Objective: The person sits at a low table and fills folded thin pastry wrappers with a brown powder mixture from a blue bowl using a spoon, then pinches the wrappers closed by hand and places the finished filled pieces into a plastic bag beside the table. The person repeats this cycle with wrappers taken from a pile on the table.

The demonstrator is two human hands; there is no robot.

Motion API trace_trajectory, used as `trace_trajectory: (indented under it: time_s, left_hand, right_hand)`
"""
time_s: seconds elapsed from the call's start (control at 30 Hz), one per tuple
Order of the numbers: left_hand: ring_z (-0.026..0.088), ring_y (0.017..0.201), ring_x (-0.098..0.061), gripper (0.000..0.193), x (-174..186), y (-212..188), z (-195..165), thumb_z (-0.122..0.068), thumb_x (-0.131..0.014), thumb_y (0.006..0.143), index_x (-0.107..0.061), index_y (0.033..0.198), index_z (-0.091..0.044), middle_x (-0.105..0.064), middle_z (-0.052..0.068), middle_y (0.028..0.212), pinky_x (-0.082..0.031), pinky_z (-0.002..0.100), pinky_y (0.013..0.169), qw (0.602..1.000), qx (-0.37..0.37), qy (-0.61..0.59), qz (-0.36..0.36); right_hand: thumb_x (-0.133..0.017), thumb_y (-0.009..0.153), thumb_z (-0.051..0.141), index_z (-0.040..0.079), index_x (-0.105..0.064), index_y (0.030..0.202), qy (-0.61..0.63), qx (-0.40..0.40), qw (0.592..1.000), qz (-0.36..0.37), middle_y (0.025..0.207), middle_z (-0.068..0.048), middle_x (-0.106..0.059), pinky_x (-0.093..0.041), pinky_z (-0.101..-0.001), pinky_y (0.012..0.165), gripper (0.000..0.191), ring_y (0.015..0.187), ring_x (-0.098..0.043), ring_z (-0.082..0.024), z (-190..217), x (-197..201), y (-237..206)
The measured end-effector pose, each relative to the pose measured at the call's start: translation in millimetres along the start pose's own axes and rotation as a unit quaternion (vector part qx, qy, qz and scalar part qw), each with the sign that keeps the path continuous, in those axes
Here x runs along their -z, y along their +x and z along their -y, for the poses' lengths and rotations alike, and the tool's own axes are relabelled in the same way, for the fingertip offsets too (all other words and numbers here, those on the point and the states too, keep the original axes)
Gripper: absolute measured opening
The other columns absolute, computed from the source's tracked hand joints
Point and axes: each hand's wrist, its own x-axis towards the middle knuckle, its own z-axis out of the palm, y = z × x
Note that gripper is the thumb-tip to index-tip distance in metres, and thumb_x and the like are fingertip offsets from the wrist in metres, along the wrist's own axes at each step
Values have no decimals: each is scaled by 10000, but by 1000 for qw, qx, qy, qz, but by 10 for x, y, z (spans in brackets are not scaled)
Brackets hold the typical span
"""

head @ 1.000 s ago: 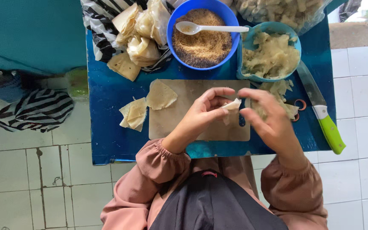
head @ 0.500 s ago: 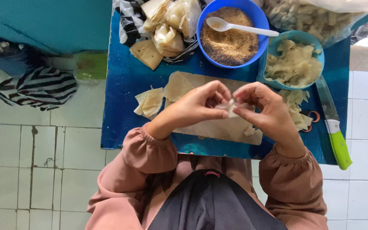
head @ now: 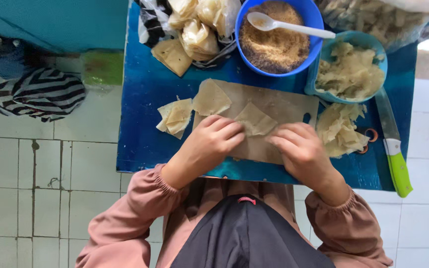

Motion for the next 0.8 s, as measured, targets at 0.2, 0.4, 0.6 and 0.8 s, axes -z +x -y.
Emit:
trace_trajectory:
  time_s: [0.2, 0.4, 0.6, 0.8]
  left_hand:
    - [254, 1160, -626, 240, 109, -103, -118, -57, -683, 799, -695, 1038, -84, -653, 72, 1247, -470, 447, 1064, 997, 13, -34, -69]
    - [231, 1083, -648, 297, 57, 128, -366, 13, -690, 807, -708, 1083, -96, -658, 28, 1187, -497, 429, 1043, 990, 9, -84, -112]
    - [241, 1078, -646, 303, -181, 559, -645, 10, -700, 818, -696, 1105, -85, -664, 53, 1204, -513, 426, 1020, 985, -17, -126, -120]
    - [322, 1150, -646, 381, -330, 909, -898, -62, -721, 943, -588, 1299, -55, -636, 132, 1279, -538, 409, 980, 948, 59, -285, -129]
  right_hand:
    - [-681, 968, -113, 45, -699, 1105, -64, -227, 958, -165, 1104, -121, -680, -530, -368, 906, 210, 1058, -659, -270, -44, 348, -624]
    - [-793, 852, -27, -8, -690, 1103, -126, -315, 929, -146, 1066, -156, -649, -509, -400, 840, 272, 963, -632, -324, -308, 455, -946]
    - [-693, 1031, -10, -32, -691, 1100, 82, -363, 893, -252, 1092, -117, -662, -499, -283, 815, 73, 933, -623, -188, -391, 511, -1071]
    - [-555, 1070, 73, -37, -654, 1155, 467, -406, 709, -339, 1059, -102, -696, -552, -290, 898, 171, 950, -680, -151, -386, 563, -1086]
